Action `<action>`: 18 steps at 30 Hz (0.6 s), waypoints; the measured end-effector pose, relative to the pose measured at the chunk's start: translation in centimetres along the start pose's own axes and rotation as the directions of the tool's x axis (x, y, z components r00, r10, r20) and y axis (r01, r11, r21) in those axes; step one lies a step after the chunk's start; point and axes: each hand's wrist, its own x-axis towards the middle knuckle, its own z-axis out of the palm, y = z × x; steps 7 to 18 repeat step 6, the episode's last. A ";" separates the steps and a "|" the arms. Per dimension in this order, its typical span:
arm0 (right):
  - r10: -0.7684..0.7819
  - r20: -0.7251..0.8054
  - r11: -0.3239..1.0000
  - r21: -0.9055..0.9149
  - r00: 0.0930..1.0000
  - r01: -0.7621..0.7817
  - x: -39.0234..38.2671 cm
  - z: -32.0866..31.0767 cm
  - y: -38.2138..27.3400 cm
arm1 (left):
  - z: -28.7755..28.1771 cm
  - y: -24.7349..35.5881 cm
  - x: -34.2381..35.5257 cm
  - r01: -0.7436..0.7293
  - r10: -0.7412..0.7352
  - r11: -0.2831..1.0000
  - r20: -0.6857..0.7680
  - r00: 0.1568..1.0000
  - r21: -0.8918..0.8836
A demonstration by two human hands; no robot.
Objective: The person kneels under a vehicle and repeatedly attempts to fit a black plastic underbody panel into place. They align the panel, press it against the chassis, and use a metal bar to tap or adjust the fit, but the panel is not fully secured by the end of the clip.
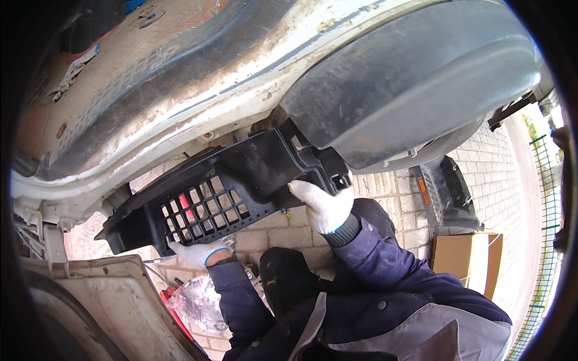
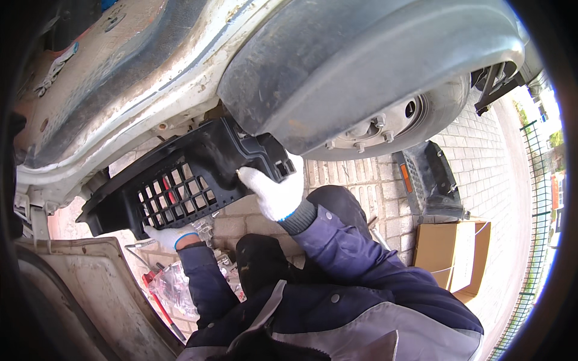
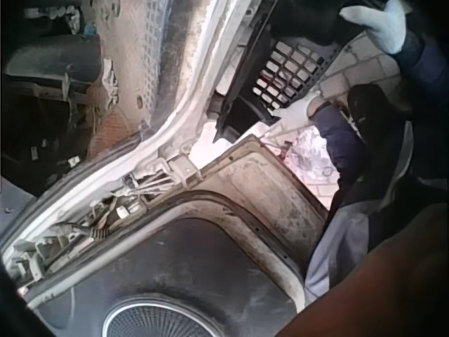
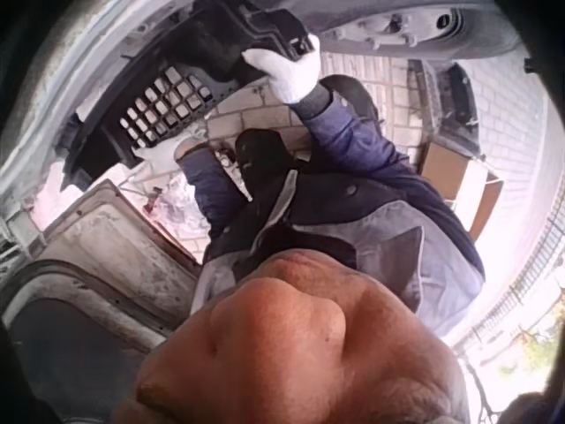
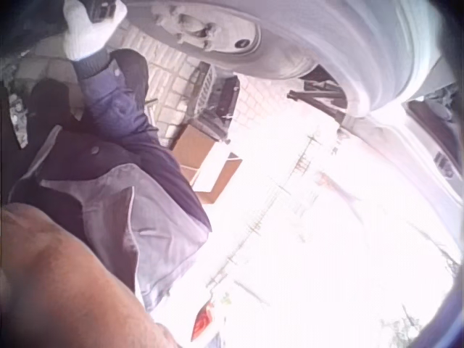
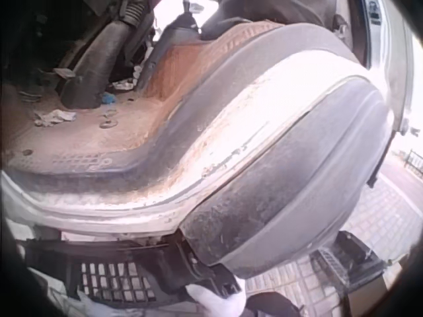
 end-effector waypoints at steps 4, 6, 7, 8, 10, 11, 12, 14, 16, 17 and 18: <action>0.008 0.071 0.999 0.042 0.997 -0.011 0.9 0.0 -0.4 | 0.2 -0.1 -0.9 0.011 0.013 0.991 0.180 0.984 -0.132; 0.039 0.080 0.995 0.088 0.996 -0.046 0.3 -0.4 -0.4 | 0.2 -0.3 -0.5 -0.026 0.038 0.994 0.111 0.993 -0.102; 0.039 0.080 0.995 0.088 0.996 -0.046 0.3 -0.4 -0.4 | 0.2 -0.3 -0.5 -0.026 0.038 0.994 0.111 0.993 -0.102; 0.039 0.080 0.995 0.088 0.996 -0.046 0.3 -0.4 -0.4 | 0.2 -0.3 -0.5 -0.026 0.038 0.994 0.111 0.993 -0.102; 0.039 0.080 0.995 0.088 0.996 -0.046 0.3 -0.4 -0.4 | 0.2 -0.3 -0.5 -0.026 0.038 0.994 0.111 0.993 -0.102; 0.039 0.080 0.995 0.088 0.996 -0.046 0.3 -0.4 -0.4 | 0.2 -0.3 -0.5 -0.026 0.038 0.994 0.111 0.993 -0.102; 0.039 0.080 0.995 0.088 0.996 -0.046 0.3 -0.4 -0.4 | 0.2 -0.3 -0.5 -0.026 0.038 0.994 0.111 0.993 -0.102; 0.039 0.080 0.995 0.088 0.996 -0.046 0.3 -0.4 -0.4 | 0.2 -0.3 -0.5 -0.026 0.038 0.994 0.111 0.993 -0.102; 0.039 0.080 0.995 0.088 0.996 -0.046 0.3 -0.4 -0.4 | 0.2 -0.3 -0.5 -0.026 0.038 0.994 0.111 0.993 -0.102; 0.039 0.080 0.995 0.088 0.996 -0.046 0.3 -0.4 -0.4 | 0.2 -0.3 -0.5 -0.026 0.038 0.994 0.111 0.993 -0.102; 0.039 0.080 0.995 0.088 0.996 -0.046 0.3 -0.4 -0.4 | 0.2 -0.3 -0.5 -0.026 0.038 0.994 0.111 0.993 -0.102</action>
